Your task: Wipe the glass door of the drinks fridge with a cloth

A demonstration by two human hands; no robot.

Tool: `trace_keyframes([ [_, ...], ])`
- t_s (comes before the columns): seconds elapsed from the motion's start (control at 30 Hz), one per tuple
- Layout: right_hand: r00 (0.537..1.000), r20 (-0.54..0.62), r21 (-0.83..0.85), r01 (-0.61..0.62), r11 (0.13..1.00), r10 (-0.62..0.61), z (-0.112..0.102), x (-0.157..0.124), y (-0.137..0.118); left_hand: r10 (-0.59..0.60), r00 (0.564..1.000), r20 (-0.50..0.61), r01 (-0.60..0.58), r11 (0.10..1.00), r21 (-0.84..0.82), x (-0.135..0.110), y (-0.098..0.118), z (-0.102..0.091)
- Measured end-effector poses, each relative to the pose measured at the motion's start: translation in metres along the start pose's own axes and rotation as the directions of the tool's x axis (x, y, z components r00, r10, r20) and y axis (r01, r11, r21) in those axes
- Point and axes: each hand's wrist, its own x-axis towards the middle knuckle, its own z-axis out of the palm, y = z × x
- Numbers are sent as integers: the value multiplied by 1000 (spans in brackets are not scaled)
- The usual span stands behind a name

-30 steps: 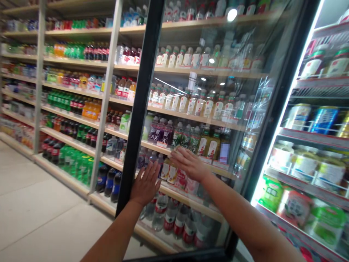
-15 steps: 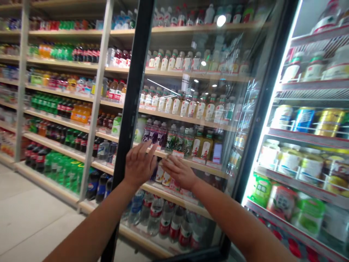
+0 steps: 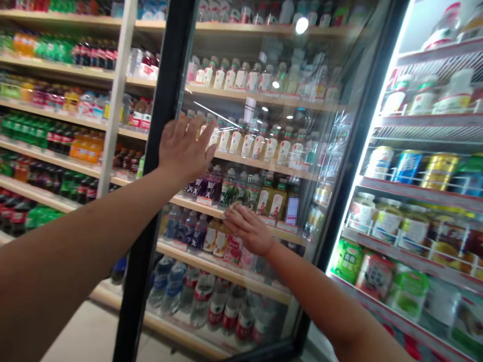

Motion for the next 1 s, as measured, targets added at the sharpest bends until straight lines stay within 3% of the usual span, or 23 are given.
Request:
trace_keyframes([
  [0.1, 999, 18, 4, 28, 1000, -28, -6, 5, 9, -51, 998, -43, 49, 998, -45, 38, 3, -5],
  [0.2, 983, -105, -10, -153, 988, 151, -7, 16, 19, -22, 999, -32, 20, 998, -56, 67, 4, 3],
  [0.3, 944, -190, 6, -276, 961, 272, -1, 19, 9, -9, 1000, -7, 9, 996, -84, 74, 2, 15],
  [0.4, 991, -101, 11, -93, 996, 93, 4, 12, -8, -48, 999, 14, 50, 993, -104, 72, 0, 20],
  [0.47, 998, -7, 23, 65, 998, -65, 3, 8, -10, -46, 999, 29, 48, 993, -107, 70, 0, 19],
  [0.5, 997, 7, 26, 79, 997, -79, 1, 7, -7, -40, 999, 34, 44, 993, -111, 70, 0, 18],
  [0.53, 999, -13, 22, 33, 999, -32, 0, 8, -1, -38, 999, 39, 42, 992, -116, 70, 0, 18],
  [0.6, 972, -149, 14, -182, 983, 183, -2, 12, 9, -44, 998, 49, 51, 988, -144, 70, 0, 18],
  [0.67, 871, -299, 37, -397, 917, 389, 0, 18, 13, -45, 997, 61, 55, 983, -174, 71, -1, 18],
  [0.7, 833, -340, 49, -447, 893, 436, 2, 21, 10, -43, 997, 68, 55, 982, -179, 71, -1, 19],
  [0.73, 836, -344, 51, -437, 898, 426, 4, 23, 6, -42, 996, 78, 55, 983, -176, 72, -1, 19],
  [0.83, 977, -167, 24, -127, 992, 129, 8, 29, -9, -43, 993, 106, 57, 989, -135, 72, -1, 19],
  [0.9, 998, -56, 34, 23, 999, -21, 8, 34, -10, -43, 993, 110, 56, 992, -115, 71, 0, 18],
  [0.93, 998, -60, 30, -6, 1000, 8, 7, 37, -7, -46, 993, 107, 57, 992, -110, 71, 0, 17],
  [1.0, 961, -177, 19, -214, 977, 214, 6, 47, -1, -58, 993, 103, 68, 993, -99, 70, 1, 16],
])
